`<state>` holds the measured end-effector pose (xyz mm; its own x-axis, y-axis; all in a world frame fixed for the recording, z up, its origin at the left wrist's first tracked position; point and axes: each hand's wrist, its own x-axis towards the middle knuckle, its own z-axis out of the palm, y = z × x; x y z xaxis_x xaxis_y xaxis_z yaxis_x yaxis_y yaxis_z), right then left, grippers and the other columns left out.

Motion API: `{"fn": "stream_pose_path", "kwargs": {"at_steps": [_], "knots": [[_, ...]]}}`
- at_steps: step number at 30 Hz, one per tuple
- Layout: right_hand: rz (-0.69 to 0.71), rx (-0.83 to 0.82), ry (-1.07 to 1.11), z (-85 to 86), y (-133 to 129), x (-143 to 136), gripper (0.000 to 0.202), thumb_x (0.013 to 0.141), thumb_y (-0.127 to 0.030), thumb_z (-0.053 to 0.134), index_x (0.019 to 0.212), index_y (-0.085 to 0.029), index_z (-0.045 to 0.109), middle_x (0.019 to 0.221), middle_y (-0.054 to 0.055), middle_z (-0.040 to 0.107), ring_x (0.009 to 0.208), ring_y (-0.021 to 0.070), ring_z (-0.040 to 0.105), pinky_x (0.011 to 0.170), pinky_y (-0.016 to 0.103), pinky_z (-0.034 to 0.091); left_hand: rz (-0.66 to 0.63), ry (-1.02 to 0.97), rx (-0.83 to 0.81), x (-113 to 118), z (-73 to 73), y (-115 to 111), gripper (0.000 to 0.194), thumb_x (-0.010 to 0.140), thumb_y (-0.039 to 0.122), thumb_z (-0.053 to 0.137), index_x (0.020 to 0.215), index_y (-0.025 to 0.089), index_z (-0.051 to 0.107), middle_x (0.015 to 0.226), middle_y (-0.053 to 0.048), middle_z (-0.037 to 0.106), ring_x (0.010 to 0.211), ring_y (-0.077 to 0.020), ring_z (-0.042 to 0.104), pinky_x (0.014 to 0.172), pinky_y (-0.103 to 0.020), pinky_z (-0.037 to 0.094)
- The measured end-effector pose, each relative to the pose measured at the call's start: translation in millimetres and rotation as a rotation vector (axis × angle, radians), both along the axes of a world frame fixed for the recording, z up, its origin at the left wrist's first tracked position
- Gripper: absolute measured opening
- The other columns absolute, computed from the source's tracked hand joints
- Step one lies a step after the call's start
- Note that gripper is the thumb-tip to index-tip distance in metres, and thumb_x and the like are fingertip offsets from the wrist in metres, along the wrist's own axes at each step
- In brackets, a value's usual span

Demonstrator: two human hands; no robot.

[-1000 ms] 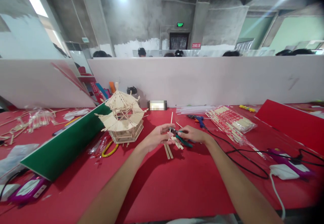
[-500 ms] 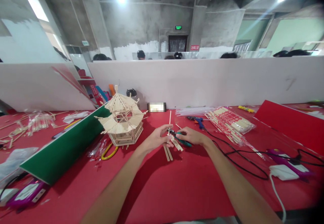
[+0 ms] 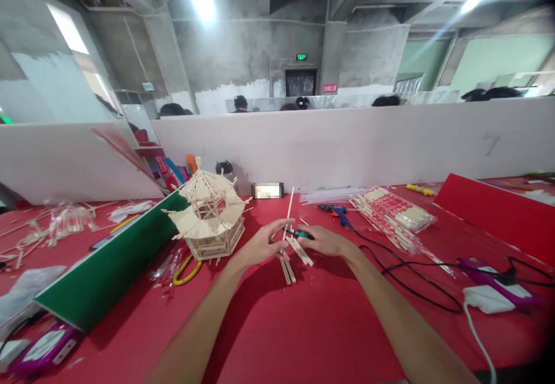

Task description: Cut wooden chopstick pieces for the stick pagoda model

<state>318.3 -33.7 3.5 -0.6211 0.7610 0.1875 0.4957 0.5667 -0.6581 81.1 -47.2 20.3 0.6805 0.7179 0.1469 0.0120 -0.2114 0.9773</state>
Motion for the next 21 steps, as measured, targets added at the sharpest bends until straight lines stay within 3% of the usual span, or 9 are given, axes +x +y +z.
{"fn": "stream_pose_path", "kwargs": {"at_steps": [8,15,21], "knots": [[-0.149,0.108,-0.046,-1.7,-3.0,-11.8,0.039,0.091,-0.053,0.050,0.087,-0.017,0.065,0.077,0.004,0.065,0.067,0.0163,0.053,0.062,0.026,0.033,0.042,0.077,0.093,-5.3,3.3,0.6,0.068,0.085,0.036,0.064,0.147,0.031,0.036,0.139,-0.015,0.051,0.068,-0.0158,0.070,0.063,-0.029,0.056],[-0.207,0.201,-0.065,-2.0,-8.5,-23.1,0.033,0.091,-0.050,0.052,0.092,-0.018,0.061,0.082,0.005,0.065,0.072,0.0177,0.055,0.064,0.026,0.033,0.075,0.139,0.205,-13.8,10.0,0.3,0.059,0.087,0.031,0.059,0.144,0.032,0.041,0.148,-0.013,0.040,0.066,-0.0119,0.067,0.066,-0.031,0.057],[-0.275,0.300,-0.177,-3.2,-9.4,-28.5,0.037,0.091,-0.051,0.050,0.097,-0.016,0.060,0.090,0.010,0.066,0.079,0.0211,0.059,0.068,0.029,0.037,0.149,-0.036,0.225,-3.9,2.2,-1.9,0.064,0.088,0.039,0.059,0.146,0.027,0.035,0.136,-0.014,0.051,0.079,-0.0142,0.061,0.073,-0.028,0.053]]}}
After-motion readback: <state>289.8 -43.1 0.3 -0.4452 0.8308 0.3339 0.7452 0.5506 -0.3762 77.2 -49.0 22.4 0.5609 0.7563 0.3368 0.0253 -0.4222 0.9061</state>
